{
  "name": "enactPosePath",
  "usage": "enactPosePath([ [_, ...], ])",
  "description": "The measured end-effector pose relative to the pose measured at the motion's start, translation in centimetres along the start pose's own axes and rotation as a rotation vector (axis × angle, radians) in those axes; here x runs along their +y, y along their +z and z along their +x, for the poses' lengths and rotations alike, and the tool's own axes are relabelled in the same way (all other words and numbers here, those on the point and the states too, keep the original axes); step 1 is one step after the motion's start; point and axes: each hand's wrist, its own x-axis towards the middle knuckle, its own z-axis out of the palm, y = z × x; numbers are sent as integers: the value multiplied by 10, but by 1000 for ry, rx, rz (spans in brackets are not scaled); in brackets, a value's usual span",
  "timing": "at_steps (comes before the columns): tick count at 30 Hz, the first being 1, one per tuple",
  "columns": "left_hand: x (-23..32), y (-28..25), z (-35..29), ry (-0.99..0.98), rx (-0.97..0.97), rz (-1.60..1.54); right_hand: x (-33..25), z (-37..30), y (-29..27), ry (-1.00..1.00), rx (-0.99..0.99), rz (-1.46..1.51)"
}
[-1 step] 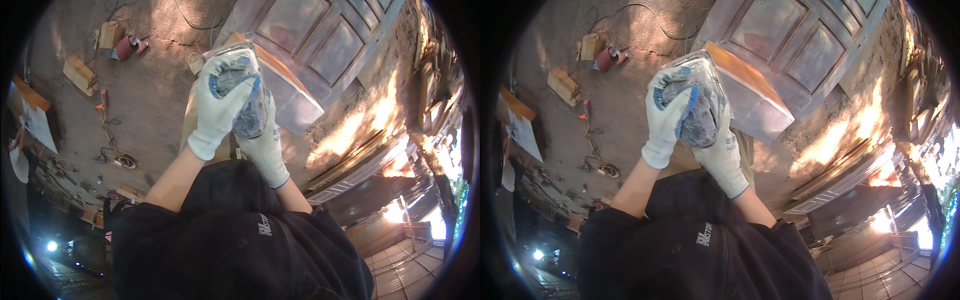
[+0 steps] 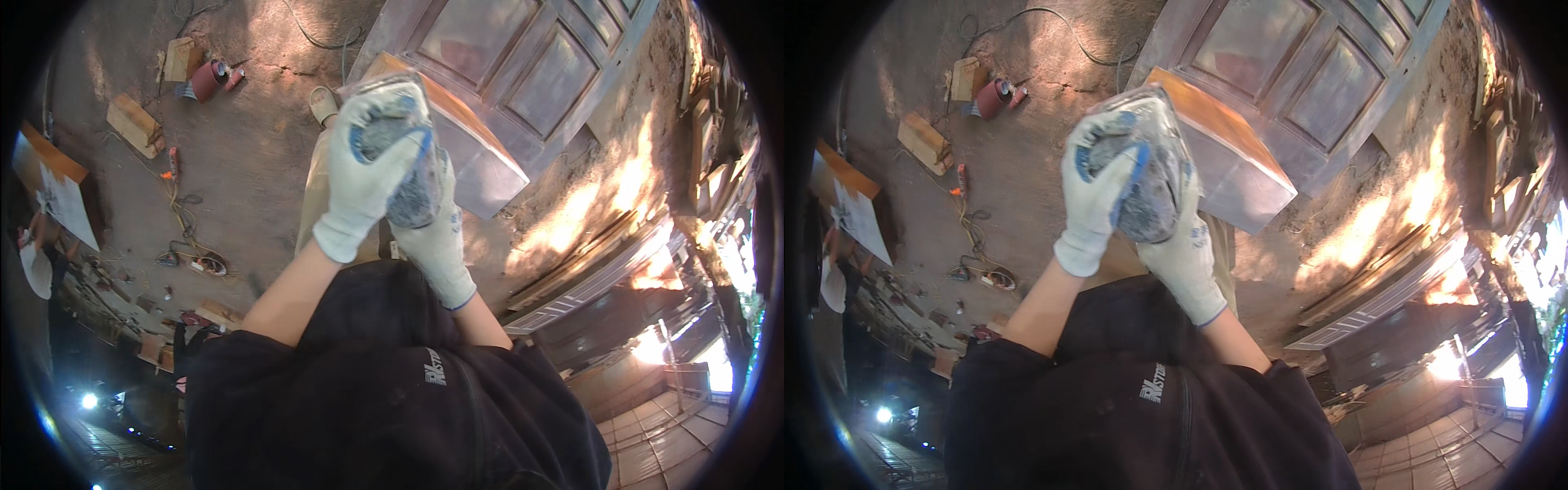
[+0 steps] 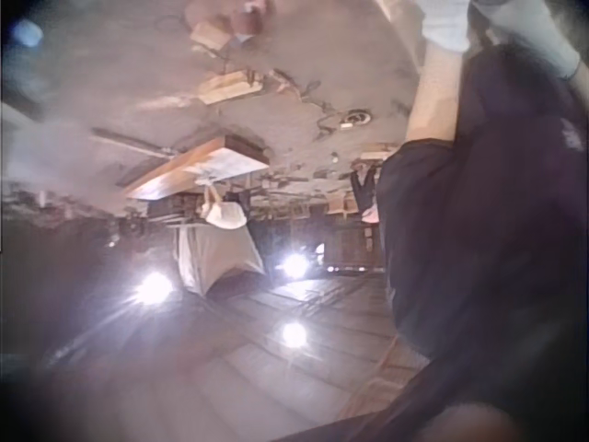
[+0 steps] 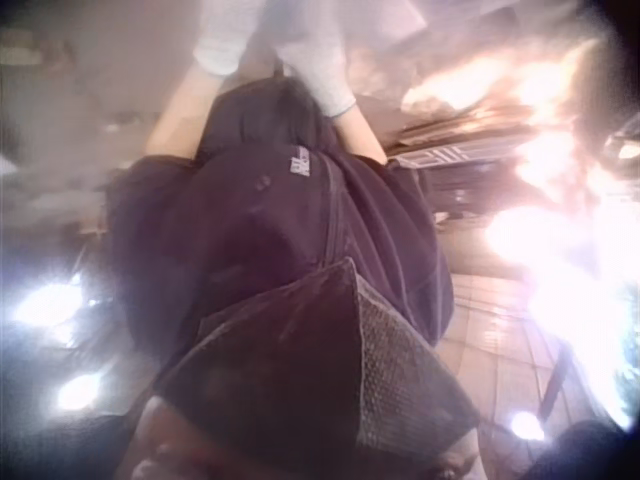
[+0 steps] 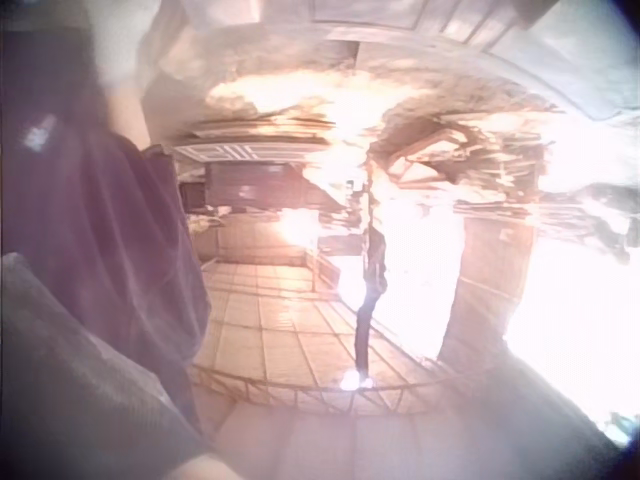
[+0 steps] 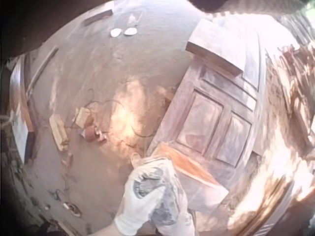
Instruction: The person uses an electric sander to smooth a wooden panel, moving the tool across the surface and flipping the panel to sand different sides. The person also wipes the panel with a cloth during the process.
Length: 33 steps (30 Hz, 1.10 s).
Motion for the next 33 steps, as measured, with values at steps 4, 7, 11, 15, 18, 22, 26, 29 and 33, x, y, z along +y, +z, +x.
enactPosePath([
  [4, -43, 66, -13, 105, -93, 168, 60, -18, -45, 42, 91, 107],
  [7, -69, 114, -33, 115, -216, 398, 105, -45, -84, 138, 140, 12],
  [11, -96, 177, -60, 109, -239, 480, 135, -73, -130, 341, 249, -4],
  [15, -91, 195, -83, 31, -254, 558, 139, -80, -132, 369, 197, -174],
  [18, -89, 170, -91, -58, -254, 521, 140, -86, -127, 313, 175, -308],
  [22, -72, 93, -68, 161, -147, 522, 108, -67, -93, 70, 59, -410],
  [26, -30, 26, -36, 61, -55, 235, 40, -24, -32, -120, 23, -236],
  [29, -4, -20, -7, 93, 101, 160, -11, 2, 3, 54, -80, -191],
  [33, -5, -22, -2, 77, 61, 138, -1, -5, 16, 30, 31, -110],
])
